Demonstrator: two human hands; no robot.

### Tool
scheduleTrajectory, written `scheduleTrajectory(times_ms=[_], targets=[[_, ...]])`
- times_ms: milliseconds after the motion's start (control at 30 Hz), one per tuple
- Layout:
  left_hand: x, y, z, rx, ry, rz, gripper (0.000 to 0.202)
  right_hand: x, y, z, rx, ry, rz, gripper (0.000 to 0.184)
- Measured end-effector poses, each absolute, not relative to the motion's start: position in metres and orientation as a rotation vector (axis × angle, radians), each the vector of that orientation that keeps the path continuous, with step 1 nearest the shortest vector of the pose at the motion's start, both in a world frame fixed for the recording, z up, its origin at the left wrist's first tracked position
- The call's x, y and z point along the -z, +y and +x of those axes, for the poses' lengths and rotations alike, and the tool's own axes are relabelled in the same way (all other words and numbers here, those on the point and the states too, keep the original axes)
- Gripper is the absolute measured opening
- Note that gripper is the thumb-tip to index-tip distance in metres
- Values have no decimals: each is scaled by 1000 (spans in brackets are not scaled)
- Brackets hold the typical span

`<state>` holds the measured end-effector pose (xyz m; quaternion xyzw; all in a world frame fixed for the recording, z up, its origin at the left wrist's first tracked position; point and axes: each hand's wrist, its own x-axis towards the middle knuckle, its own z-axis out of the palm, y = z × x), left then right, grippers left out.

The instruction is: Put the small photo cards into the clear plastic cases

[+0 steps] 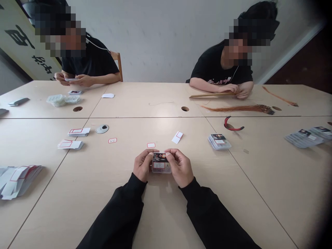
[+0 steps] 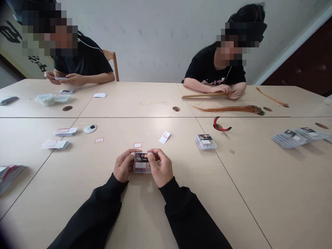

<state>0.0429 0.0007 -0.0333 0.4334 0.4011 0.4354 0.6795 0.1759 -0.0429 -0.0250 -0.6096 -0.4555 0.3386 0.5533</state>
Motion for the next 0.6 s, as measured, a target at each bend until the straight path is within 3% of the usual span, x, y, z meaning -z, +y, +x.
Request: scheduleTrajectory(times_ms=[200, 600], targets=[[30, -1, 45, -996, 942, 1059, 28, 25, -42, 177, -783, -1067, -1450, 29], [13, -6, 45, -936, 821, 955, 48, 25, -38, 179, -801, -923, -1422, 33]])
